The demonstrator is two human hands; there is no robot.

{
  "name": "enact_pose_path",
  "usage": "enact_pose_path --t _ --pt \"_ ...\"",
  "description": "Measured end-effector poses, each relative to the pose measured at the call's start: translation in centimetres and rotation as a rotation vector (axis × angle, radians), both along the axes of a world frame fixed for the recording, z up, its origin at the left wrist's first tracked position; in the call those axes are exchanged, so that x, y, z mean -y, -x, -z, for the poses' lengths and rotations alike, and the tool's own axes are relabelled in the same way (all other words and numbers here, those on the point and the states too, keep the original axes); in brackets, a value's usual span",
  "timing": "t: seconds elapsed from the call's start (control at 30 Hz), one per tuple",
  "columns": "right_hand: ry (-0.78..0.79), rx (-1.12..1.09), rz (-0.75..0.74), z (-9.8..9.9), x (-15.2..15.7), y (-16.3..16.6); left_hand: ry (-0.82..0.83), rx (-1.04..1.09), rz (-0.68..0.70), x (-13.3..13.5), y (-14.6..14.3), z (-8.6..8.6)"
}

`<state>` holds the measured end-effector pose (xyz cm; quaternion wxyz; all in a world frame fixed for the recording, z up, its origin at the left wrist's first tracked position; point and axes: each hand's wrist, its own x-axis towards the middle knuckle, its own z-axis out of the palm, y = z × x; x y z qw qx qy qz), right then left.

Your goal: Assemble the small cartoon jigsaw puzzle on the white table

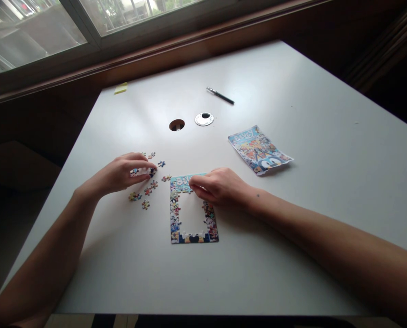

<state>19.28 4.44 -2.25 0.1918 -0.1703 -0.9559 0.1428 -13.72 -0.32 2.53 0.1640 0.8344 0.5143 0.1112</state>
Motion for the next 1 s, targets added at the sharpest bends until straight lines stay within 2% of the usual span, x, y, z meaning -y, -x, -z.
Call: enact_pose_path --t 0.33,0.57,1.0 --pt "-0.002 -0.002 0.002 0.1 0.0 -0.1 0.028 0.014 -0.024 0.2 0.0 -0.5" --pt "-0.004 0.004 0.0 0.1 0.0 0.0 0.135 -0.001 -0.052 0.3 0.2 -1.2" --pt "-0.009 0.007 0.001 0.0 0.0 0.1 0.179 -0.052 -0.02 0.4 0.6 -2.0"
